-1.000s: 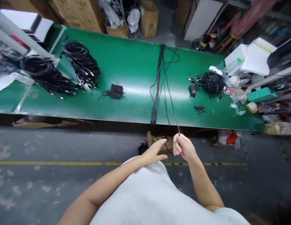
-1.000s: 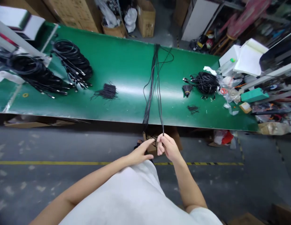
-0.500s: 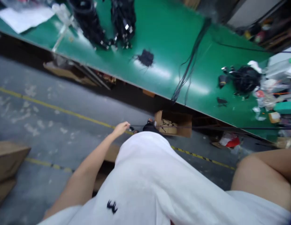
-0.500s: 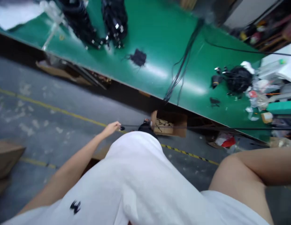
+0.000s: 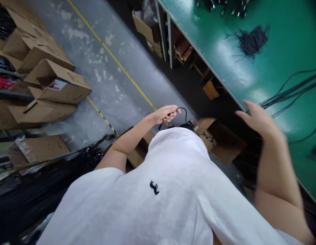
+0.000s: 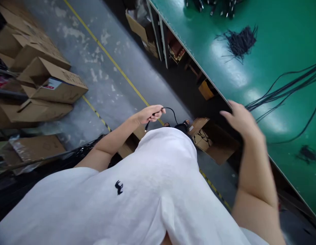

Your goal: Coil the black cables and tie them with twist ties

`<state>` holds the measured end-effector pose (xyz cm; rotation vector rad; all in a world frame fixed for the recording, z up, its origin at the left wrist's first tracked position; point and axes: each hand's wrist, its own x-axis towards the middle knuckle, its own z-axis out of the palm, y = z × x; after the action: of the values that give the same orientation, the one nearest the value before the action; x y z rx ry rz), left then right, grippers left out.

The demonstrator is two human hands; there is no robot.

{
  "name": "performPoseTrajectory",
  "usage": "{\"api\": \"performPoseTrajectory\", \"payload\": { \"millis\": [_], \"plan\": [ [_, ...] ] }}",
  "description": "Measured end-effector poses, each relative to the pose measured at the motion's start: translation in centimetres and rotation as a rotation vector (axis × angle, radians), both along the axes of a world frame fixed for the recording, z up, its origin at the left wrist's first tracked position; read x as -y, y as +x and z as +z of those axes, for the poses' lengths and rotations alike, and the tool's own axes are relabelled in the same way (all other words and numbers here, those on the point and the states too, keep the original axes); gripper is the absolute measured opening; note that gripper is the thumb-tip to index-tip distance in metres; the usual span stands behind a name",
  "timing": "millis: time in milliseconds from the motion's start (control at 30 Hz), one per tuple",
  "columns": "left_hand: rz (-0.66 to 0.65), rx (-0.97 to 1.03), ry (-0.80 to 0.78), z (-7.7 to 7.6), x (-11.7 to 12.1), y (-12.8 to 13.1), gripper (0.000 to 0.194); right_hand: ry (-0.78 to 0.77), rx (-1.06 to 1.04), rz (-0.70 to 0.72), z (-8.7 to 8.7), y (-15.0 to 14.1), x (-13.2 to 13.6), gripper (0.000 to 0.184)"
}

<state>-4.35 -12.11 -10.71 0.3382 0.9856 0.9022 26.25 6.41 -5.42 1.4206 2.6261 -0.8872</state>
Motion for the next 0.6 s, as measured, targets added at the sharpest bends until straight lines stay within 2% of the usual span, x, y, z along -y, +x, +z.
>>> {"api": "performPoseTrajectory", "payload": {
  "millis": [33, 100, 133, 167, 200, 233, 267, 300, 333, 367, 433, 467, 533, 600],
  "plan": [
    [-0.051, 0.030, 0.017, 1.2, 0.0, 0.5, 0.028, -0.032, -0.108, 0.059, -1.3, -2.6, 1.1, 0.052],
    [-0.070, 0.067, 0.026, 3.6, 0.1, 0.4, 0.027, -0.224, -0.394, 0.238, -4.2, -7.7, 4.1, 0.055],
    [-0.011, 0.067, 0.022, 4.8, 0.4, -0.4, 0.028, -0.372, -0.467, 0.293, -5.7, -9.5, 5.5, 0.048],
    [0.109, 0.050, 0.031, 6.0, 0.7, -1.7, 0.030, -0.503, -0.499, 0.307, -7.2, -10.5, 6.7, 0.046],
    [0.278, 0.017, 0.061, 7.1, 1.1, -3.5, 0.034, -0.587, -0.502, 0.266, -8.6, -10.6, 7.6, 0.047],
    [0.479, -0.026, 0.114, 8.1, 1.5, -5.5, 0.039, -0.607, -0.479, 0.178, -9.7, -9.8, 8.2, 0.049],
    [0.684, -0.075, 0.194, 8.9, 1.9, -7.5, 0.043, -0.566, -0.436, 0.072, -10.6, -8.3, 8.5, 0.050],
    [0.814, -0.131, 0.253, 9.4, 2.3, -9.2, 0.045, -0.482, -0.381, -0.017, -11.2, -6.3, 8.7, 0.048],
    [0.862, -0.203, 0.259, 9.5, 2.5, -10.3, 0.045, -0.384, -0.319, -0.056, -11.3, -4.3, 8.9, 0.047],
    [0.842, -0.281, 0.228, 9.2, 2.6, -10.7, 0.042, -0.300, -0.257, -0.033, -10.9, -2.5, 9.2, 0.045],
    [0.631, -0.419, 0.118, 7.8, 2.3, -8.9, 0.027, -0.210, -0.174, 0.167, -8.5, -0.7, 9.8, 0.042],
    [0.481, -0.463, 0.089, 6.8, 2.0, -6.9, 0.019, -0.196, -0.167, 0.294, -6.8, -0.7, 10.2, 0.041],
    [0.139, -0.429, 0.126, 4.9, 1.5, -1.9, 0.028, -0.147, -0.183, 0.446, -2.9, -2.3, 10.7, 0.040],
    [-0.102, -0.335, 0.194, 3.9, 1.3, 2.6, 0.041, -0.045, -0.139, 0.423, 0.4, -4.5, 10.3, 0.041]
  ]
}}
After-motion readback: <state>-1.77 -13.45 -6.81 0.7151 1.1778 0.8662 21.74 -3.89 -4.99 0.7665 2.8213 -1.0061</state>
